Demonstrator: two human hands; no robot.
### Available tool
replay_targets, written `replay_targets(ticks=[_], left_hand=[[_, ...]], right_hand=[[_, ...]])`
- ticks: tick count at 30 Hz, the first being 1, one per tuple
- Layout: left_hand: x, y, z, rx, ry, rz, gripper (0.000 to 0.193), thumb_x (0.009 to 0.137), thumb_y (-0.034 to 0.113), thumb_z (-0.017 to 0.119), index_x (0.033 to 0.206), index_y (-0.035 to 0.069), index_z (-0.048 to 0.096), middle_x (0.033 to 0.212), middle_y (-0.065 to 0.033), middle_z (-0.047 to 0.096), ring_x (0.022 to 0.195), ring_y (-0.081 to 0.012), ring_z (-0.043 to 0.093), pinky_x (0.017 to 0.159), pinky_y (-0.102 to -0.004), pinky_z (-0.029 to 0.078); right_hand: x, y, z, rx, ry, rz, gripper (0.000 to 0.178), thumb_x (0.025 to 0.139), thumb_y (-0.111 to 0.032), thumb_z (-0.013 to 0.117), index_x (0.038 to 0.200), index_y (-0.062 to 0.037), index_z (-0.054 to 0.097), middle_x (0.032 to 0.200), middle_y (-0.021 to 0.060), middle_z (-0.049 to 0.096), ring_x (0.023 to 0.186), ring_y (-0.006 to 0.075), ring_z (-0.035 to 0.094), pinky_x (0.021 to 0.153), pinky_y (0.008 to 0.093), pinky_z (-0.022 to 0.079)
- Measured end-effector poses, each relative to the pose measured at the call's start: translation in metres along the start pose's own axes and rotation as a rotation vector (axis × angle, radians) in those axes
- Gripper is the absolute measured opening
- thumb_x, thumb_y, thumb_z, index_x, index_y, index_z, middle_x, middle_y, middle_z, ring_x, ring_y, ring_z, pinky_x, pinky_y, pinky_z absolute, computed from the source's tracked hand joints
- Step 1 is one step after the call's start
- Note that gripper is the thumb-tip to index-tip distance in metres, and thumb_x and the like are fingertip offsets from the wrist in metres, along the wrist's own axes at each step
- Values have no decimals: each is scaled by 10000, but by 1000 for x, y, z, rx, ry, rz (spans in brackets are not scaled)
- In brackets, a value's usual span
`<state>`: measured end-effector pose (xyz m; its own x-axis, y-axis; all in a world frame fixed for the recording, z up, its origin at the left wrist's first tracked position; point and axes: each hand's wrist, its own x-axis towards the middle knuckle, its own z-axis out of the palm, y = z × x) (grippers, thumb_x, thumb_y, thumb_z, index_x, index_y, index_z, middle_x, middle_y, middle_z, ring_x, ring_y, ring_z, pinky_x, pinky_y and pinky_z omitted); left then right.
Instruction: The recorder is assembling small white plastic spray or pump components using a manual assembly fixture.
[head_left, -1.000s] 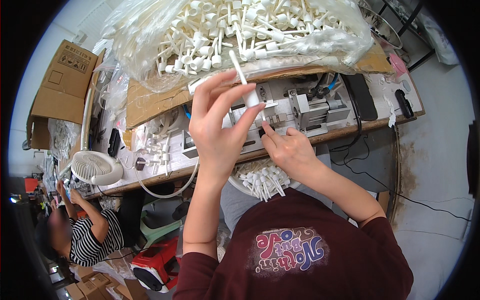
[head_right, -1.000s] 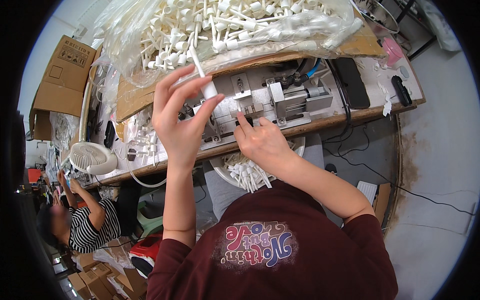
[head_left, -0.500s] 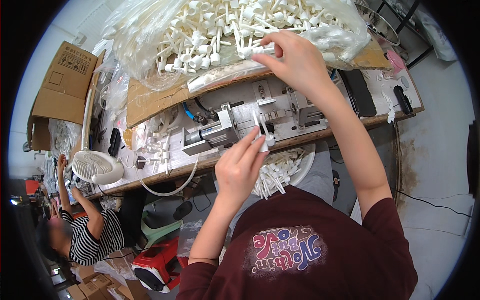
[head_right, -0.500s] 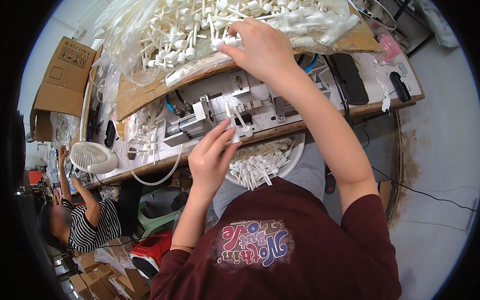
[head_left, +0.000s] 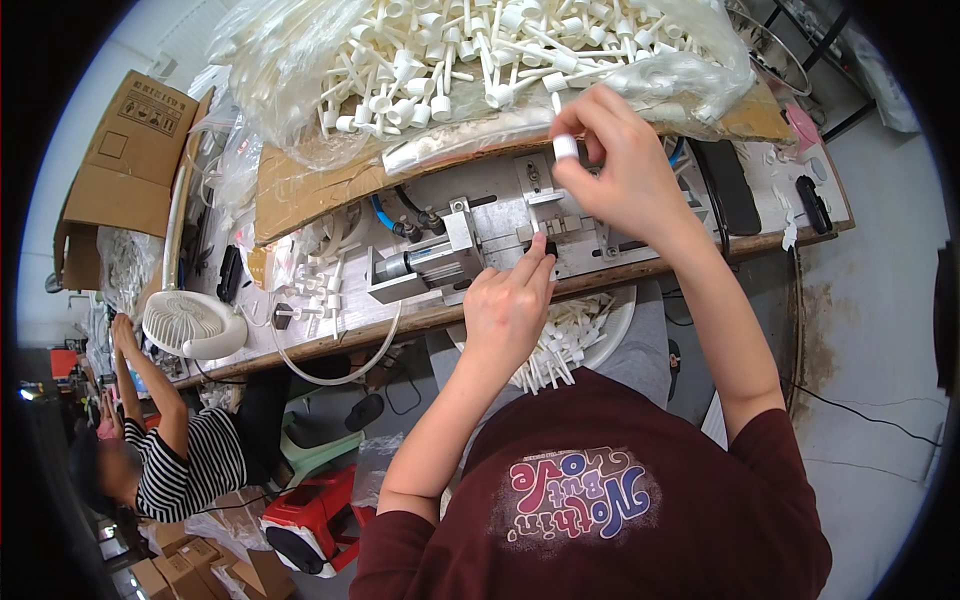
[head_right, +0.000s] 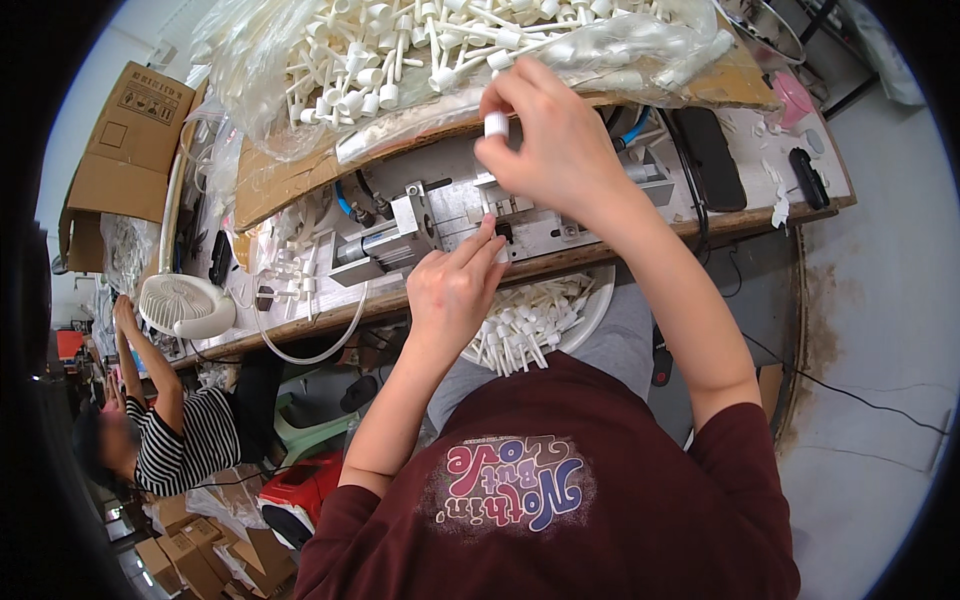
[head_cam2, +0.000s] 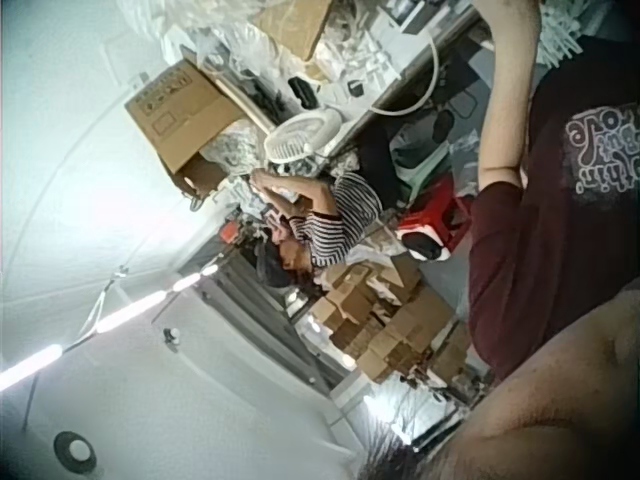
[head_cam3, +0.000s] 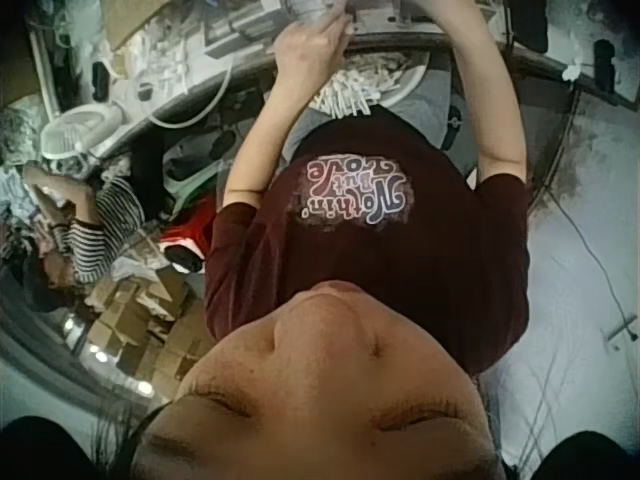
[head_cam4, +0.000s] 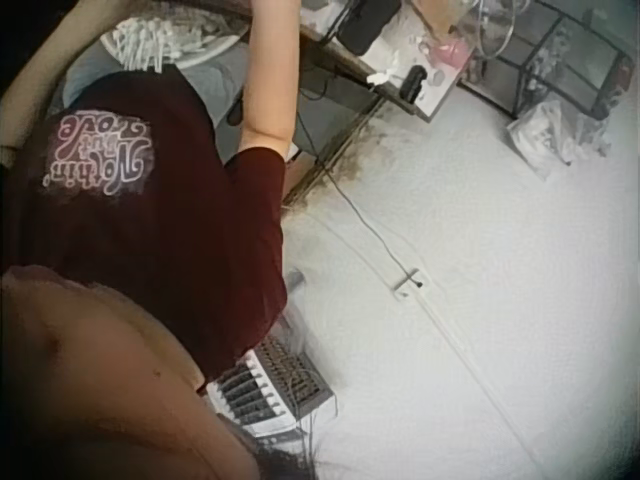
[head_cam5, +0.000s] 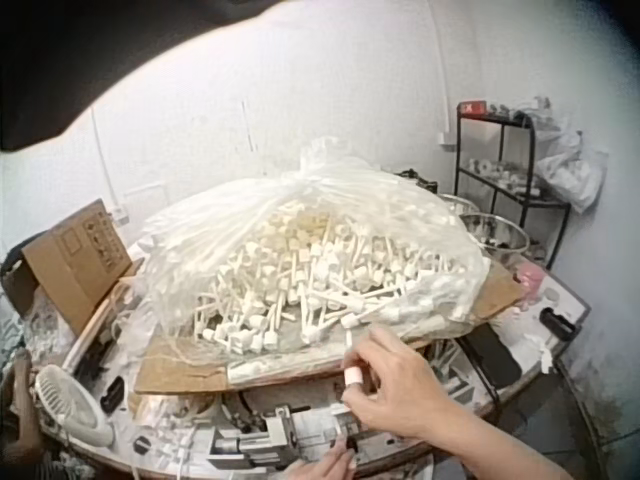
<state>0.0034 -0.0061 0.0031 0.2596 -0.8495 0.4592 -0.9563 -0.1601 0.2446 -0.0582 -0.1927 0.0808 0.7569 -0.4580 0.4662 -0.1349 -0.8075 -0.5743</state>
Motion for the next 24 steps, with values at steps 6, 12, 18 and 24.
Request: replay_targets(ticks=[6, 12, 18, 24], left_hand=[[11, -7, -24, -240, 12, -93, 263, 766, 152, 801, 1006, 73, 729, 1059, -80, 725, 659, -184, 664, 608, -283, 517], [79, -31, -65, -250, 304, -98, 203, 828, 121, 760, 1016, 52, 727, 995, -94, 728, 844, -223, 687, 763, -327, 536], [141, -55, -34, -158, 273, -4, 217, 890, 148, 682, 1084, 59, 721, 1120, -104, 693, 1046, -281, 634, 910, -392, 486], [159, -65, -33, -193, -15, -122, 302, 856, 237, 738, 1097, 55, 730, 1012, -91, 701, 863, -216, 658, 767, -352, 512]], right_hand=[[-73, -5, -2, 61, -23, -274, 293, 763, -20, 687, 1042, -4, 597, 1120, 155, 598, 982, 323, 628, 796, 368, 516], [-114, 1, 18, -249, -158, -423, 268, 752, -64, 656, 1003, 19, 613, 1253, 189, 616, 918, 226, 645, 752, 348, 498], [-108, -6, 46, -425, -156, -413, 196, 716, -62, 623, 904, -9, 600, 1239, 181, 660, 623, 119, 605, 637, 277, 438], [-99, -10, 44, -474, -204, -387, 125, 725, -81, 633, 832, -40, 583, 1205, 164, 682, 560, 132, 604, 601, 267, 441]])
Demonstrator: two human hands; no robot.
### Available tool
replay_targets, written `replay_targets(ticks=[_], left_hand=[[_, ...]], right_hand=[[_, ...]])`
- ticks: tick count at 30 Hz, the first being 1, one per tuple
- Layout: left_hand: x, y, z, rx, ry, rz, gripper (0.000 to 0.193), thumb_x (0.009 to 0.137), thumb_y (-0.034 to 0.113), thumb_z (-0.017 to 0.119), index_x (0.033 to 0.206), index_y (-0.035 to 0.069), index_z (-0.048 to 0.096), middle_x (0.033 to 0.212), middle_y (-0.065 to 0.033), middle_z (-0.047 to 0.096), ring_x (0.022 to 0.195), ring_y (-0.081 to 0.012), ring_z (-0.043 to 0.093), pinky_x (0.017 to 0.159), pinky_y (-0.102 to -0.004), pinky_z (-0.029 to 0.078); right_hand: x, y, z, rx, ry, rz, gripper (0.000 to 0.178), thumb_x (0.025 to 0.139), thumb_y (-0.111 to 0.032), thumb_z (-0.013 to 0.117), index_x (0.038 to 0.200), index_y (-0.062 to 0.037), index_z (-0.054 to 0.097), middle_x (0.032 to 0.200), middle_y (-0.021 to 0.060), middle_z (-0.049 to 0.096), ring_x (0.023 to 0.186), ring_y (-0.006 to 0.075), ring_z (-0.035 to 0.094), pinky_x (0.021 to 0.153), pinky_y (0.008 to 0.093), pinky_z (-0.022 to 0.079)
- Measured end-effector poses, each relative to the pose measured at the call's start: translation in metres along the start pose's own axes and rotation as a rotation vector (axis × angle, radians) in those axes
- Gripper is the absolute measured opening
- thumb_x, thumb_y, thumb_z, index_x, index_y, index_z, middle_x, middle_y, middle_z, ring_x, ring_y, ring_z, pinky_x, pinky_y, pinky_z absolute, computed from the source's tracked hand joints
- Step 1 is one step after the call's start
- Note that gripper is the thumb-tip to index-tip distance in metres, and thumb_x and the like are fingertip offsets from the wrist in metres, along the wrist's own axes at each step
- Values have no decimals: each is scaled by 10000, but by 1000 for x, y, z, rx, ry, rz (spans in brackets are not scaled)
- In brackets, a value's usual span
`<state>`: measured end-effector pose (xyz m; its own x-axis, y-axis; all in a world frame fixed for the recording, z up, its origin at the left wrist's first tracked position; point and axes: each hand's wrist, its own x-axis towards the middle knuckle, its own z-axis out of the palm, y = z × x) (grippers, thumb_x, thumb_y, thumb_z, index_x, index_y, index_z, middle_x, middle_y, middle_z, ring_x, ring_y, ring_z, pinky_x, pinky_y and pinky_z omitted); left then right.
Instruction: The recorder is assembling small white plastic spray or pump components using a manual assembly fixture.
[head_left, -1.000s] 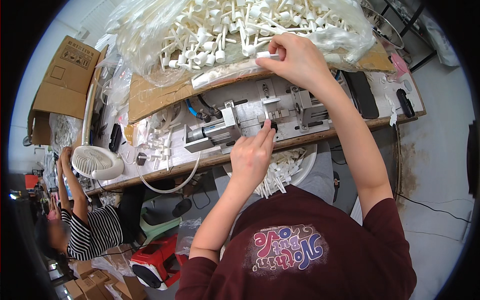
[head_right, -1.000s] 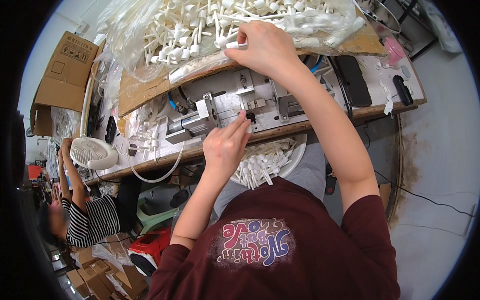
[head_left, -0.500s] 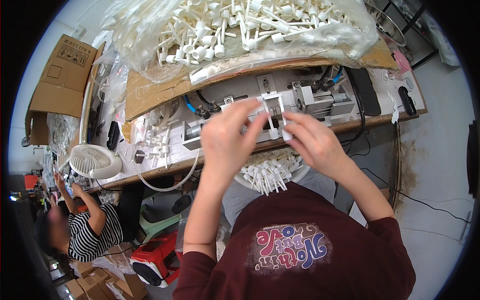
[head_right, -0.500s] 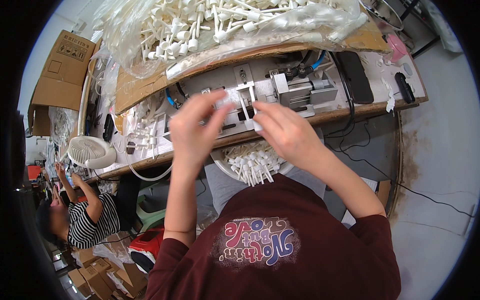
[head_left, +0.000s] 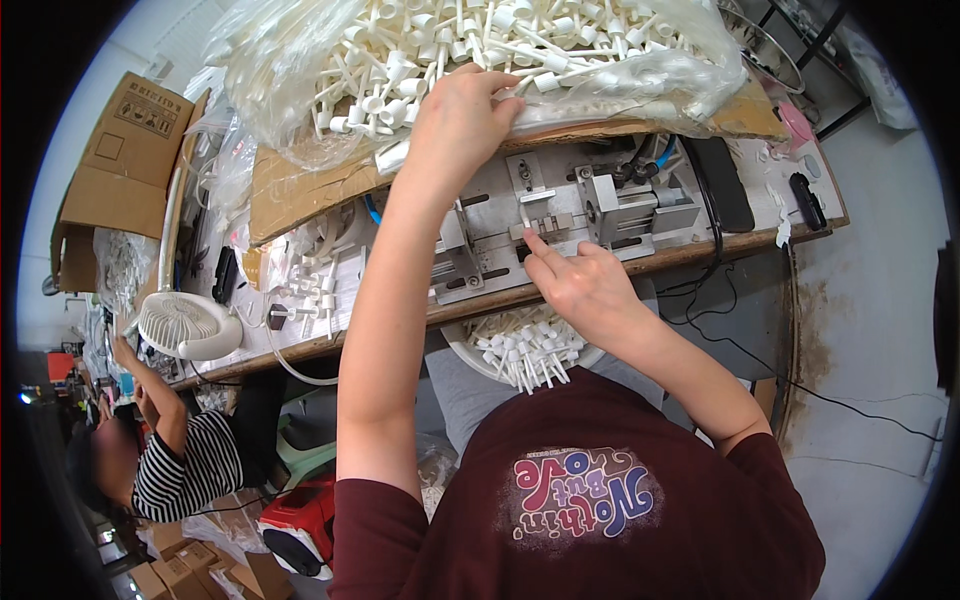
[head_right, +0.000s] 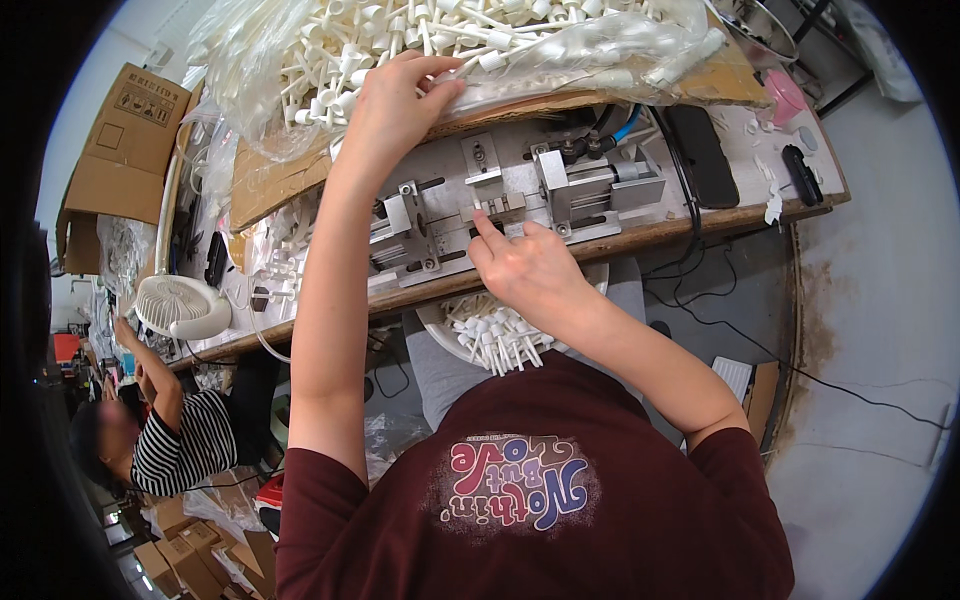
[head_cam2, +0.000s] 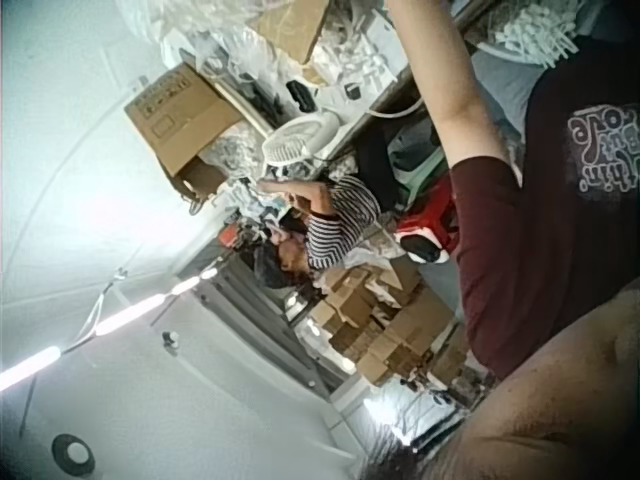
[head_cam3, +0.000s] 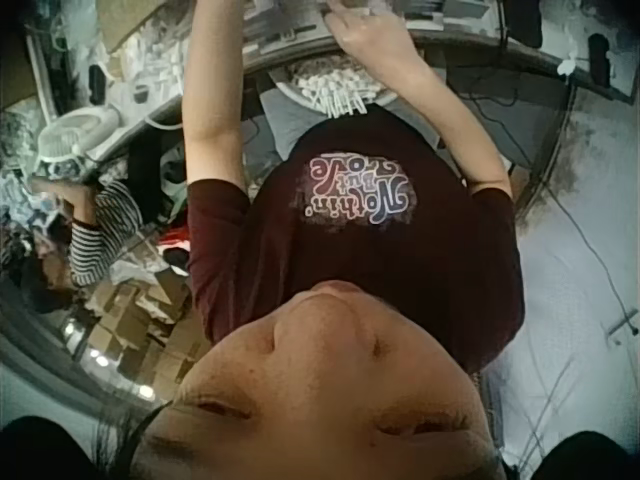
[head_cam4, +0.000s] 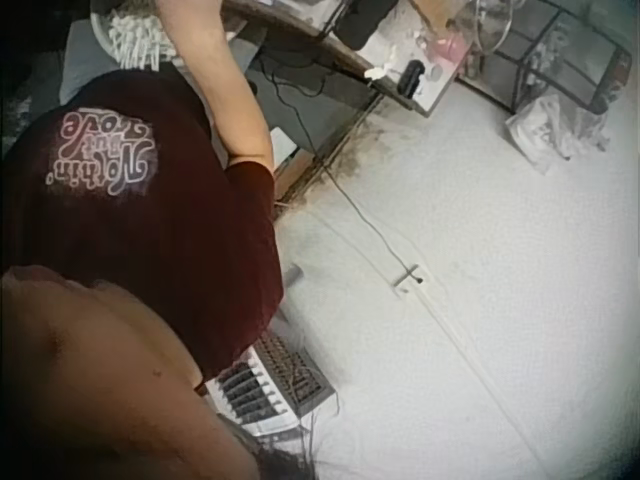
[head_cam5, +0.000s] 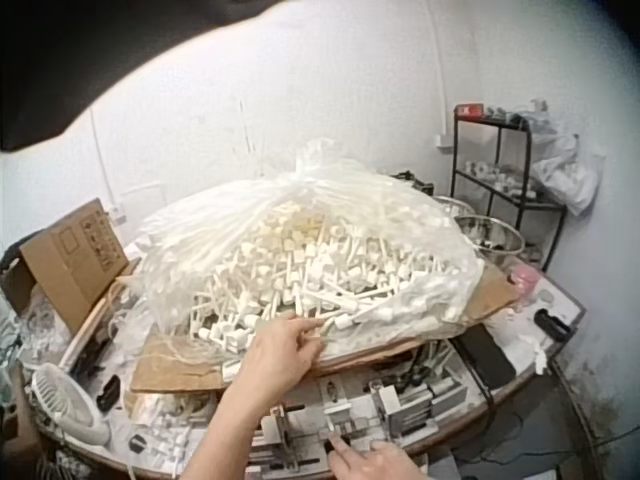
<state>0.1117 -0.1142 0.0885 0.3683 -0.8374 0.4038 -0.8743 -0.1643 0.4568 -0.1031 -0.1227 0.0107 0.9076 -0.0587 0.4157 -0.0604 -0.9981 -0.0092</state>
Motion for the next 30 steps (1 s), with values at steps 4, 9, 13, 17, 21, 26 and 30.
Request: replay_targets(ticks=[4, 9, 13, 17, 21, 26, 30], left_hand=[[-3, 7, -23, -218, -116, -178, 364, 800, 306, 811, 1033, 34, 747, 883, -77, 684, 668, -129, 633, 600, -298, 500], [-53, 23, -51, -358, -83, -214, 310, 727, 149, 869, 979, 19, 744, 1127, -93, 664, 789, -138, 696, 607, -220, 548], [-103, 42, -31, -438, 34, -49, 273, 756, 72, 819, 1009, 13, 733, 1185, -115, 659, 888, -163, 700, 685, -265, 600], [-143, 57, -1, -168, 46, 75, 261, 763, 75, 793, 1013, 33, 730, 1215, -114, 668, 876, -217, 706, 731, -284, 577], [-169, 50, 28, 90, 84, 127, 269, 744, 98, 786, 1003, 52, 726, 1205, -93, 683, 774, -223, 692, 665, -300, 537], [-167, 36, 49, 194, 43, 139, 277, 711, 102, 789, 978, 64, 725, 1216, -78, 685, 632, -195, 645, 592, -300, 489], [-163, 36, 48, 189, 21, 133, 288, 703, 124, 796, 980, 78, 729, 1209, -55, 691, 585, -197, 619, 587, -293, 493]], right_hand=[[3, 8, -4, 109, -26, 18, 183, 767, -156, 696, 897, -50, 622, 1094, 105, 709, 537, 175, 609, 609, 289, 468], [36, 43, -43, 468, 184, 239, 234, 830, -171, 733, 1022, -49, 679, 902, 97, 704, 669, 225, 668, 629, 329, 534], [86, 98, -58, -7, 389, 145, 291, 844, -96, 687, 1128, -51, 642, 1098, 101, 677, 1024, 279, 635, 892, 394, 501], [119, 130, -30, -56, 302, 192, 358, 813, -82, 700, 1162, -72, 624, 1116, 93, 664, 1077, 275, 605, 929, 395, 491], [127, 123, -10, -28, 273, 178, 332, 798, -85, 711, 1124, -81, 649, 1067, 83, 676, 1004, 276, 623, 887, 384, 507], [124, 114, -17, -67, 357, 64, 241, 802, -93, 711, 1042, -93, 695, 940, 74, 698, 892, 267, 645, 818, 374, 517], [115, 120, -28, 197, 459, 231, 237, 833, -145, 723, 1069, -123, 723, 949, 68, 715, 863, 216, 663, 784, 338, 523]])
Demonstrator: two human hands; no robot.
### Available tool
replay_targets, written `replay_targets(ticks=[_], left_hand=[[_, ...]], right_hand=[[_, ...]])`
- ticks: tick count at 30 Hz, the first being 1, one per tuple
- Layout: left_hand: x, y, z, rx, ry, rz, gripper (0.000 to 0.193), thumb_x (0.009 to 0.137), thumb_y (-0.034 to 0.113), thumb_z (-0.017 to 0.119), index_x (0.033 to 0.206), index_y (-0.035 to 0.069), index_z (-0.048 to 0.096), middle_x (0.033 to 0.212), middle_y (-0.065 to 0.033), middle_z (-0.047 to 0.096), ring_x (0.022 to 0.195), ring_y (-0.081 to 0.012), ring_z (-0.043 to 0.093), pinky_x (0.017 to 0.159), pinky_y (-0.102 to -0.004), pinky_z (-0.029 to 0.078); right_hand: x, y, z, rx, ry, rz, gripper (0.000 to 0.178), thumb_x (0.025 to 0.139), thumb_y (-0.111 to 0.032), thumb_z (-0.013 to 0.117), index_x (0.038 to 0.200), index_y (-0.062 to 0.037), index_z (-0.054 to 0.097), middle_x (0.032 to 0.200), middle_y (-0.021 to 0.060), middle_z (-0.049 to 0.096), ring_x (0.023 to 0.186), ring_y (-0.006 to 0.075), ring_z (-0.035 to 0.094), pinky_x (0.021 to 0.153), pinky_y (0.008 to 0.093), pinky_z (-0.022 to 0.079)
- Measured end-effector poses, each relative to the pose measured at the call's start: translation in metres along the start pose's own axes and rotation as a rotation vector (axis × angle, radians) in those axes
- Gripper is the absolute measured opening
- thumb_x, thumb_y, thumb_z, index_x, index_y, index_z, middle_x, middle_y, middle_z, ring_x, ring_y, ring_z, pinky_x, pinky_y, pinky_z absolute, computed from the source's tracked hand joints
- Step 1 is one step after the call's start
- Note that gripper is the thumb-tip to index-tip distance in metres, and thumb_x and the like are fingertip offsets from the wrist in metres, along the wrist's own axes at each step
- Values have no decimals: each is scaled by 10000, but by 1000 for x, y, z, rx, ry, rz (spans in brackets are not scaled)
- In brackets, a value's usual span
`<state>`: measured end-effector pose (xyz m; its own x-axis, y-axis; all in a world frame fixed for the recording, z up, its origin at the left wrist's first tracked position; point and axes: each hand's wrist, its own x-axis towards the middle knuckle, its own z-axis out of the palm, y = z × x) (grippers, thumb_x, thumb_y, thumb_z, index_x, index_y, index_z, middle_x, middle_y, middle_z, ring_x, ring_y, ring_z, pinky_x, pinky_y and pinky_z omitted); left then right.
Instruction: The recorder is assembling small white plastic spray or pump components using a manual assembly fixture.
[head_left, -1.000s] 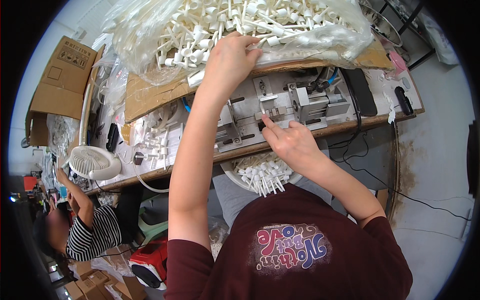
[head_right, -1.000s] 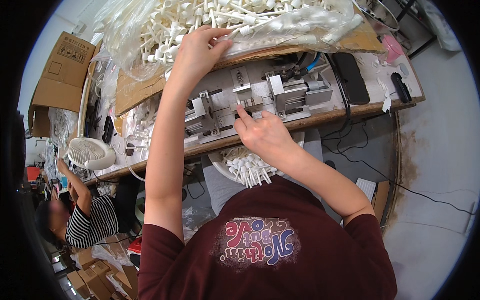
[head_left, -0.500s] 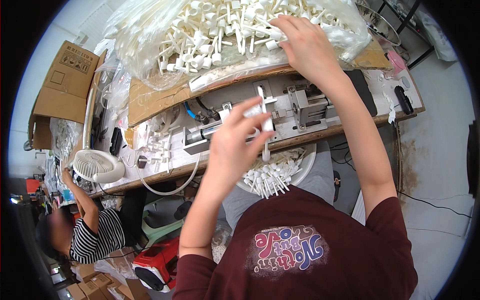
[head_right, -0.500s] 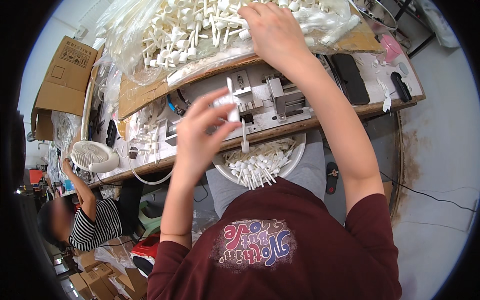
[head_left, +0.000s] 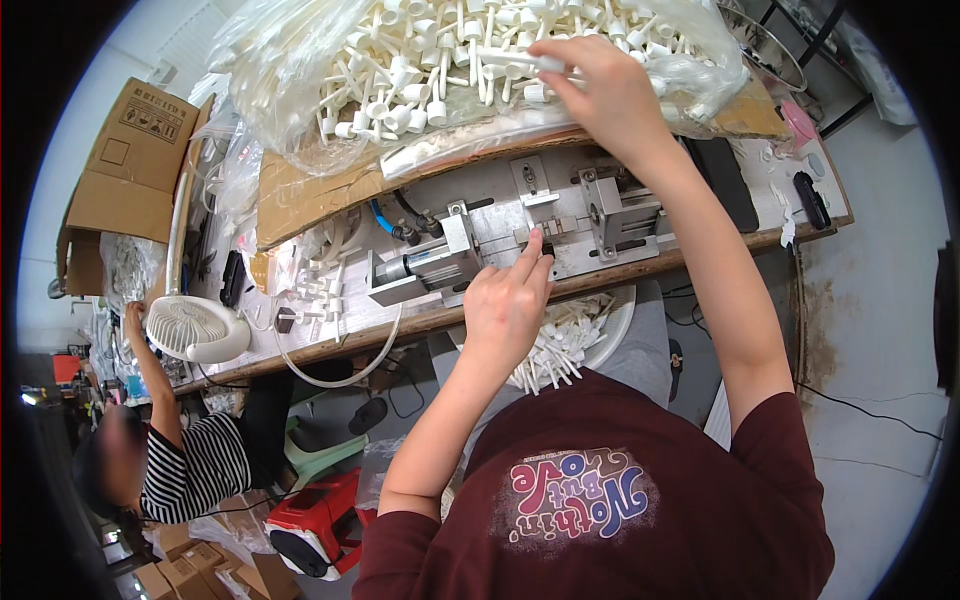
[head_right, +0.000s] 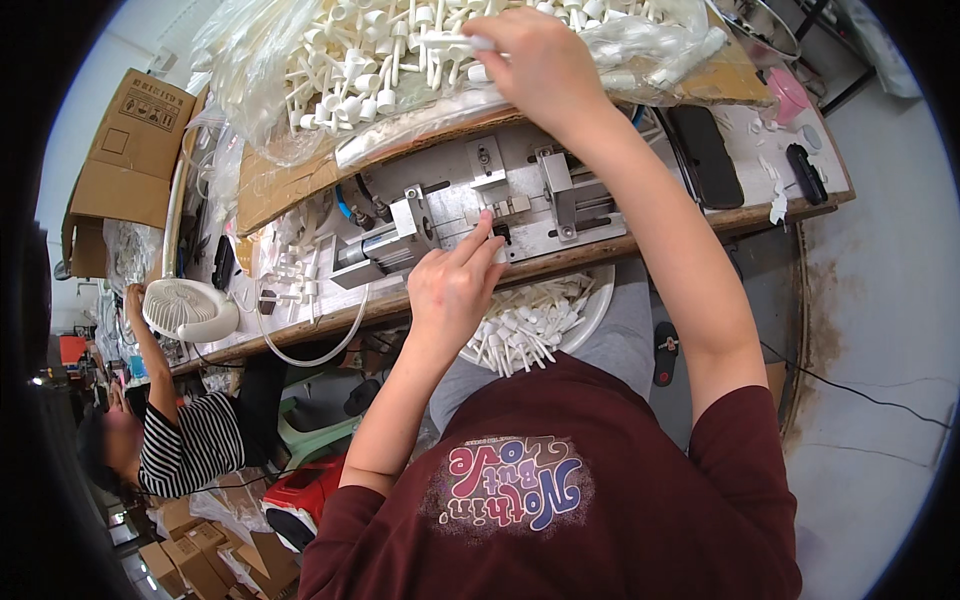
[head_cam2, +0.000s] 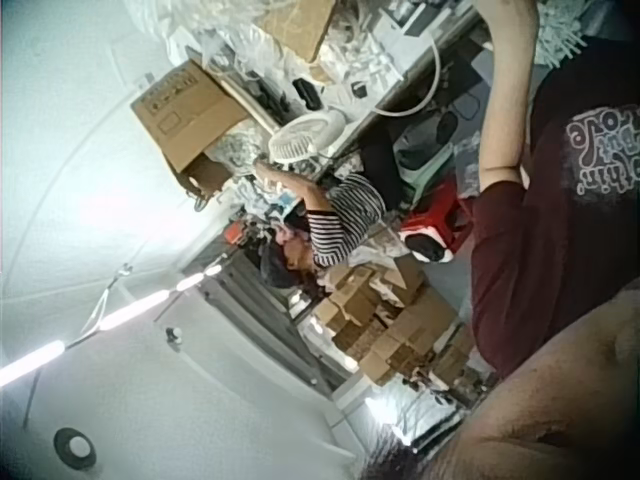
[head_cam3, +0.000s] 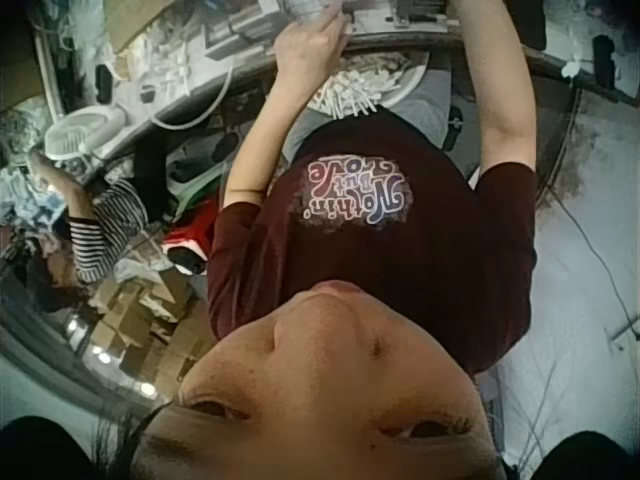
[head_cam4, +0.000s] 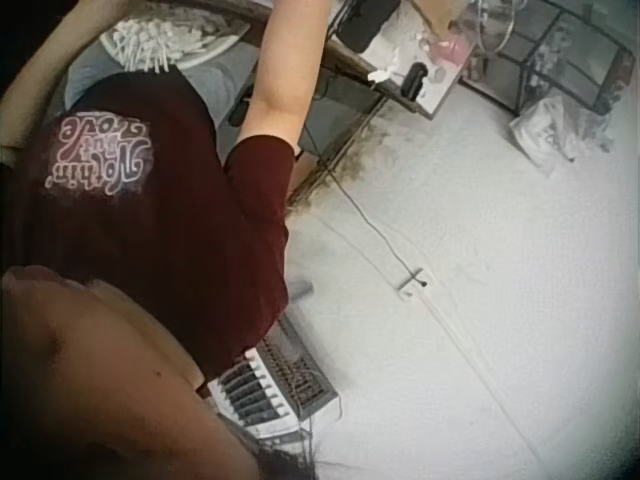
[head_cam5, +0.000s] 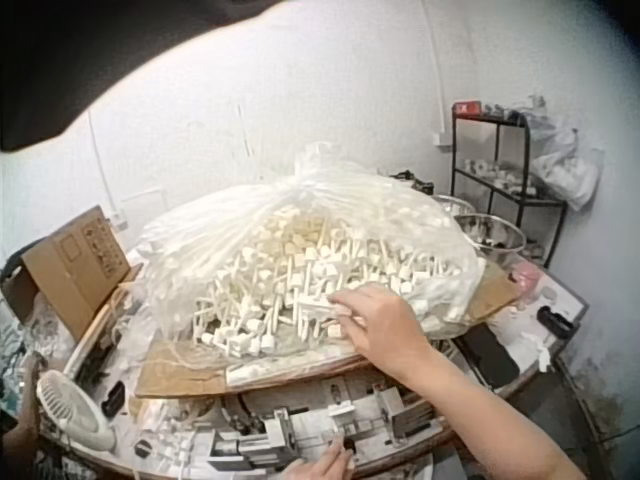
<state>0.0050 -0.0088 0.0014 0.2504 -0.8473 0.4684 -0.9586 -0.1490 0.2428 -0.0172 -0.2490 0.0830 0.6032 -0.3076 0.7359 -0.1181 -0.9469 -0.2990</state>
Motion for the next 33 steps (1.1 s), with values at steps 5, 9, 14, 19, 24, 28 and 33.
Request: replay_targets(ticks=[5, 9, 14, 19, 24, 28, 33], left_hand=[[-3, -1, 1, -18, 2, -22, 280, 713, 150, 795, 982, 97, 732, 1213, -49, 689, 572, -201, 614, 583, -289, 504], [3, 1, -8, -142, -16, -81, 305, 740, 164, 810, 1021, 82, 725, 1196, -56, 693, 642, -177, 654, 616, -280, 523], [30, 6, -37, -565, 230, -262, 428, 758, 111, 833, 1154, 41, 686, 1160, -89, 695, 835, -162, 694, 723, -299, 567], [41, 2, -51, -1013, 257, -384, 441, 810, -29, 747, 1237, -10, 640, 1101, -119, 697, 890, -171, 689, 762, -286, 577], [26, 3, -56, -973, 186, -167, 393, 760, -110, 748, 1142, -40, 684, 1061, -106, 665, 832, -141, 673, 730, -257, 568], [15, 10, -57, -801, 144, -125, 383, 726, -53, 804, 1093, 8, 716, 994, -84, 639, 856, -141, 676, 707, -269, 600], [-9, 7, -18, -238, 122, -55, 297, 745, 70, 801, 1032, 39, 731, 1109, -84, 705, 758, -185, 693, 671, -285, 565]], right_hand=[[0, 12, -16, 112, 101, 88, 271, 882, -181, 717, 1142, -104, 717, 995, 65, 725, 868, 146, 669, 765, 300, 526], [14, -1, -28, 360, 185, 409, 313, 842, -135, 697, 1127, -6, 687, 928, 128, 690, 841, 289, 669, 735, 378, 532], [4, 8, -30, 1017, 176, 489, 317, 916, -153, 686, 1199, -11, 663, 1013, 97, 716, 859, 136, 658, 761, 276, 528], [-40, -50, -37, 1491, -21, 740, 270, 912, -48, 654, 1175, 9, 633, 992, 120, 706, 839, 144, 679, 764, 277, 562], [-74, -44, -33, 1633, -3, 860, 320, 923, -63, 667, 1221, 34, 607, 1010, 123, 703, 813, 116, 674, 741, 229, 568], [-83, -38, -37, 1478, 81, 870, 320, 923, -73, 672, 1226, 14, 617, 984, 102, 701, 783, 104, 660, 723, 249, 561], [-97, -48, -55, 1319, 11, 885, 317, 913, -45, 671, 1213, 39, 614, 887, 77, 685, 720, 94, 634, 666, 241, 540]])
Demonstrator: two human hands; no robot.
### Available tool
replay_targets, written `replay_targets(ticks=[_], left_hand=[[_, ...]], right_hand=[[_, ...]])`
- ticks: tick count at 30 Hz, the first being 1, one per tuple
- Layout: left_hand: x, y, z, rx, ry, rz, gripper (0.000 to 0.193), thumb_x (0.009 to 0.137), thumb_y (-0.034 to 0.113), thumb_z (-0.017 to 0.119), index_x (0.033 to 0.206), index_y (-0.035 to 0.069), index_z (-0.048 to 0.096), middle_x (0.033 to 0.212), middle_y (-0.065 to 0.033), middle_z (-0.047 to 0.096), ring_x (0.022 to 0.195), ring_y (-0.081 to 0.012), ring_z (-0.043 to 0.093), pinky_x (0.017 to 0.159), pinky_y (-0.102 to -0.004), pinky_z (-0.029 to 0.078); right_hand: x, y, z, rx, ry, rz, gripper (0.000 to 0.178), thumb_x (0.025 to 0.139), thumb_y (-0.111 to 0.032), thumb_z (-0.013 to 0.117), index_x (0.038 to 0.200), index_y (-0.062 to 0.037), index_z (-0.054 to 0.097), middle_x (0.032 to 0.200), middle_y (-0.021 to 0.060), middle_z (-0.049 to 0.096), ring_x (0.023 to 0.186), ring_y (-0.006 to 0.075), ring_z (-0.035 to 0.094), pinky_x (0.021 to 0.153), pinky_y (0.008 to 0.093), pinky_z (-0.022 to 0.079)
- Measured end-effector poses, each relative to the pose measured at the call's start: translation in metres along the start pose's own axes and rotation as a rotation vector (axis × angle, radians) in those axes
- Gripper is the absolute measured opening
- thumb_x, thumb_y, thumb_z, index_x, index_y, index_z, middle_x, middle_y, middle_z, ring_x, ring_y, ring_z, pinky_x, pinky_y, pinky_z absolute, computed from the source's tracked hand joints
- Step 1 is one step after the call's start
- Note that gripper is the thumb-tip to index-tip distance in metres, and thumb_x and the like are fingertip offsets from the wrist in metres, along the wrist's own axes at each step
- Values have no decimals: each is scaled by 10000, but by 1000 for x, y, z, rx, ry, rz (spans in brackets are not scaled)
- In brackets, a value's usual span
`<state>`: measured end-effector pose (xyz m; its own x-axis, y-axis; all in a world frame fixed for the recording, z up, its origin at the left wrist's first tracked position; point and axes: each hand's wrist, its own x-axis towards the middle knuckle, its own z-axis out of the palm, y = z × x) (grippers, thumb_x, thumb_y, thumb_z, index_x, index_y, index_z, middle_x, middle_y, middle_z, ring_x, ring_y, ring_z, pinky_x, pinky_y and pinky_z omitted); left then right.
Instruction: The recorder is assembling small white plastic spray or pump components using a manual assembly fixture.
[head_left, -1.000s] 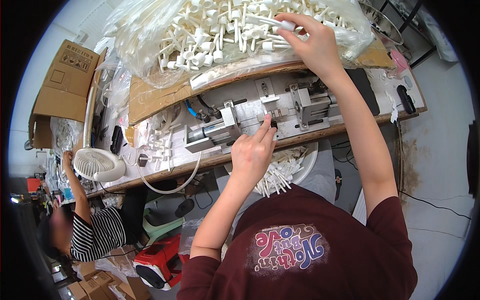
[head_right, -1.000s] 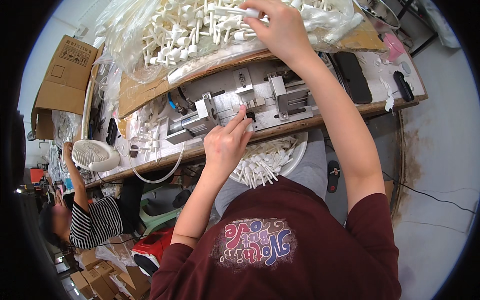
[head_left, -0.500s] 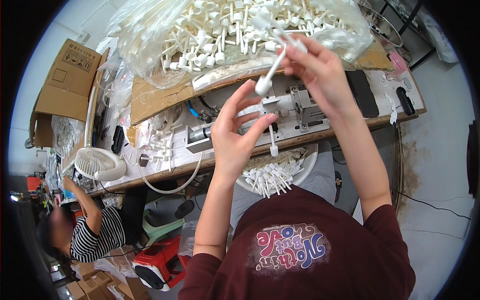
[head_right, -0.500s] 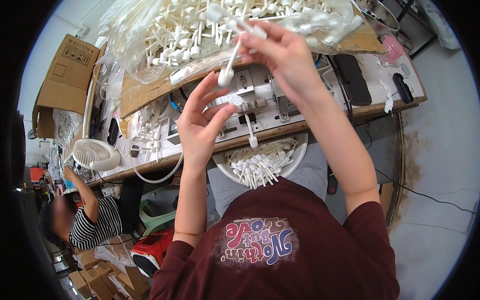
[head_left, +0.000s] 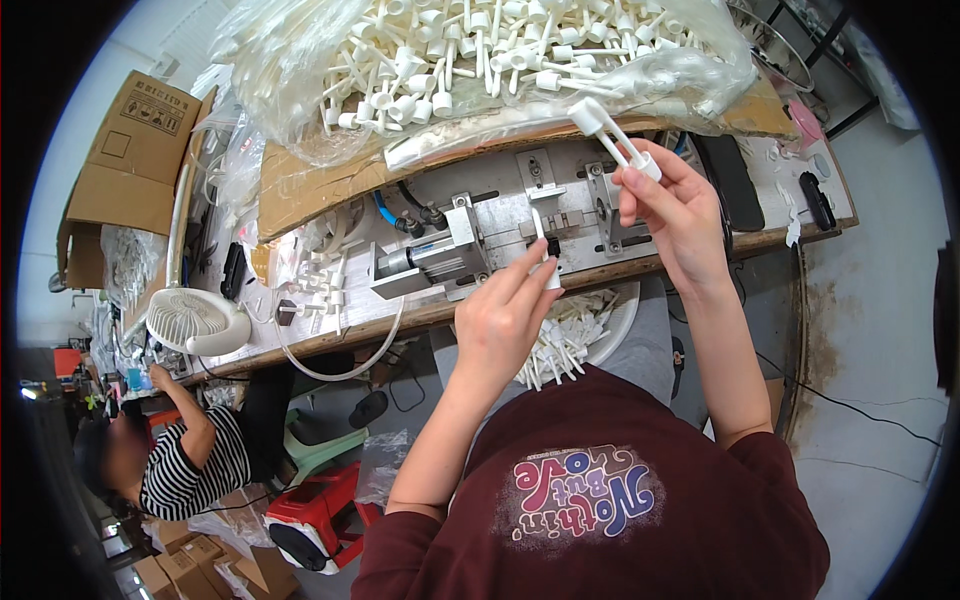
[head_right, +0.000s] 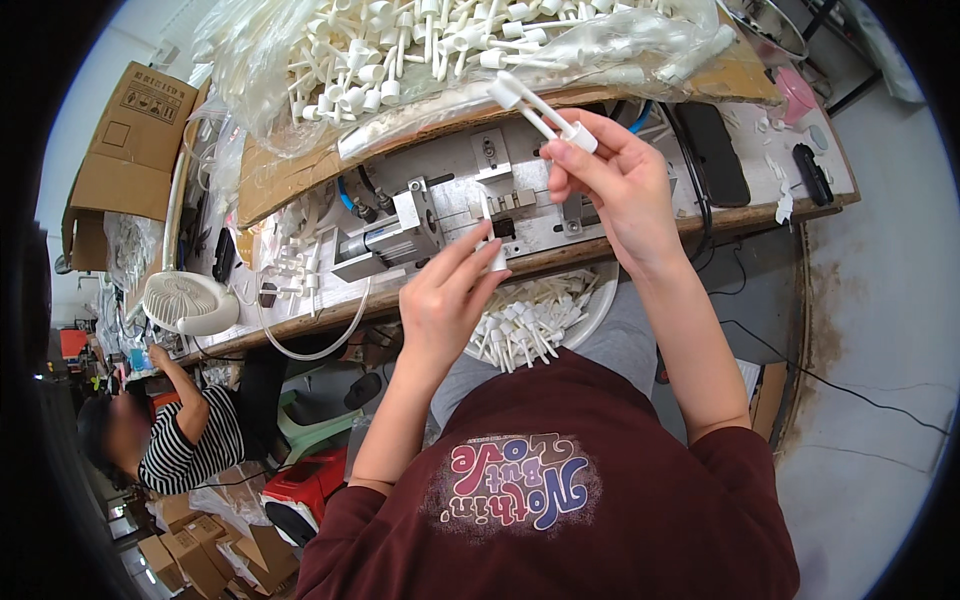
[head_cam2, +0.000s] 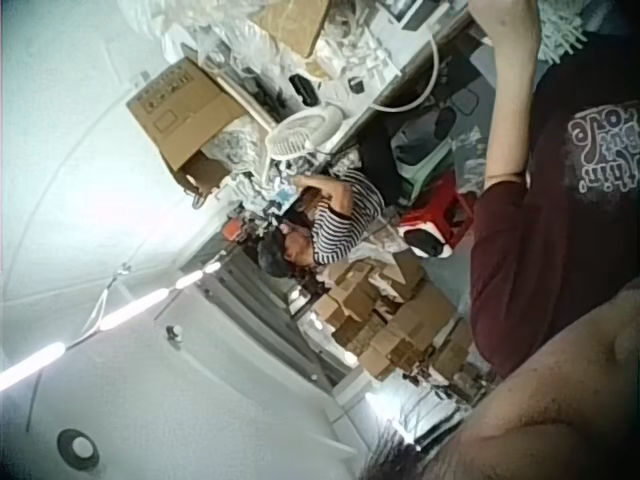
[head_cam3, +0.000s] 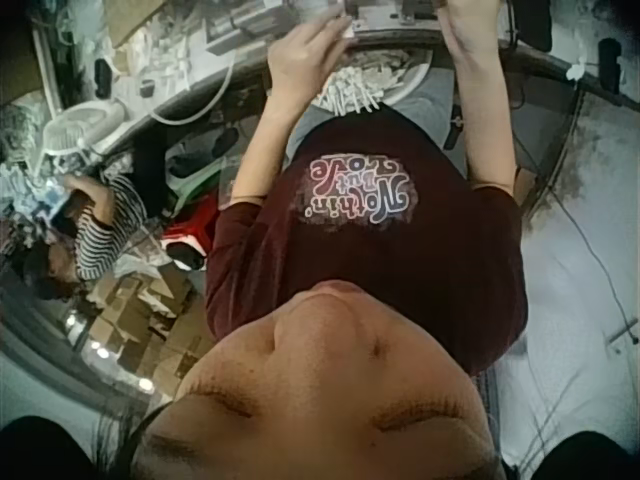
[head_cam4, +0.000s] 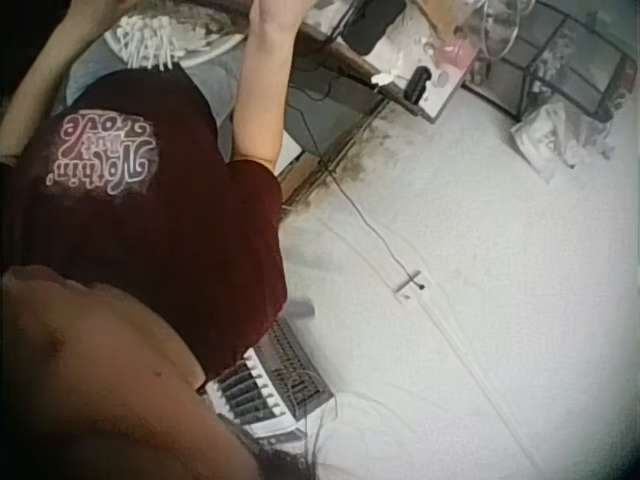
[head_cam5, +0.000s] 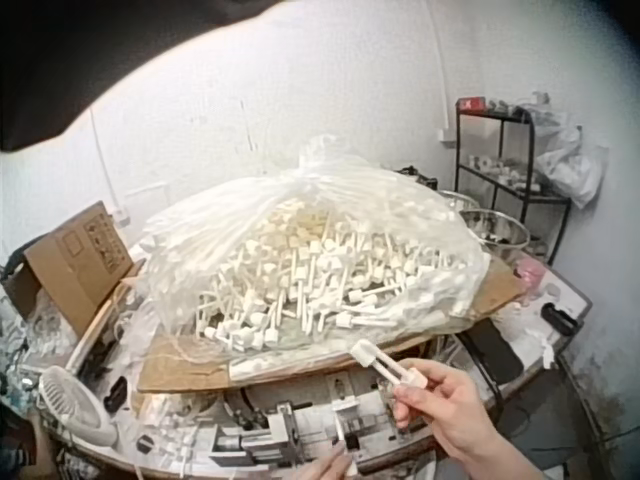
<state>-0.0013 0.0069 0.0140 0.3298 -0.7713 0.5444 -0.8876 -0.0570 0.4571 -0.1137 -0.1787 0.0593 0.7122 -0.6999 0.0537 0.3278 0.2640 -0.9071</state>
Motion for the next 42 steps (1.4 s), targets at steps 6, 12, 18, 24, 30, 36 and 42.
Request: replay_targets(ticks=[6, 12, 18, 24, 30, 36, 42], left_hand=[[1, -10, 18, 199, -74, 10, 280, 734, 152, 793, 1004, 96, 746, 1176, -19, 707, 625, -202, 640, 585, -295, 508], [3, -13, 16, 184, -102, -8, 293, 730, 175, 802, 1007, 97, 750, 1186, -5, 703, 559, -195, 601, 571, -289, 499], [10, 3, -15, -953, -291, -571, 330, 863, 116, 732, 1156, -29, 679, 1192, -143, 684, 818, -182, 712, 727, -297, 578], [-3, 2, -26, -1272, -297, -599, 334, 843, 11, 732, 1167, -44, 673, 1113, -154, 684, 929, -213, 698, 755, -323, 612], [-10, 2, 0, -212, -37, -172, 266, 801, 24, 760, 1062, 5, 716, 1197, -115, 674, 816, -189, 702, 705, -283, 584], [-1, -6, 16, 189, -90, 22, 278, 761, 89, 756, 1035, 56, 727, 1160, -61, 704, 701, -193, 670, 625, -298, 515], [6, -10, 13, 222, -117, 35, 259, 755, 146, 779, 1004, 91, 739, 1127, -14, 715, 607, -203, 626, 599, -304, 511]], right_hand=[[-21, 1, -16, -227, -102, 54, 319, 910, -9, 662, 1217, 61, 609, 850, 52, 661, 676, 78, 613, 608, 229, 529], [-33, -4, -34, -330, -245, 138, 279, 888, 4, 676, 1163, 41, 655, 832, 29, 657, 629, 54, 590, 552, 199, 504], [-37, -13, -31, -505, -390, 153, 229, 865, -19, 704, 1092, 15, 702, 848, 29, 668, 661, 65, 609, 568, 208, 495], [-25, -4, -25, -818, -430, -257, 288, 831, -33, 709, 1114, 21, 703, 981, 84, 687, 872, 141, 638, 736, 276, 495], [-25, 4, -22, -735, 15, -253, 276, 931, -107, 663, 1195, -31, 688, 756, -34, 516, 658, 33, 397, 557, 197, 288], [-38, -3, -13, -434, 65, -122, 203, 913, -46, 679, 1108, 11, 686, 740, -52, 559, 596, -3, 396, 525, 164, 280], [-52, -3, -13, -166, -68, 69, 287, 864, 27, 704, 1131, 42, 601, 770, 17, 610, 531, 24, 517, 489, 177, 408]])
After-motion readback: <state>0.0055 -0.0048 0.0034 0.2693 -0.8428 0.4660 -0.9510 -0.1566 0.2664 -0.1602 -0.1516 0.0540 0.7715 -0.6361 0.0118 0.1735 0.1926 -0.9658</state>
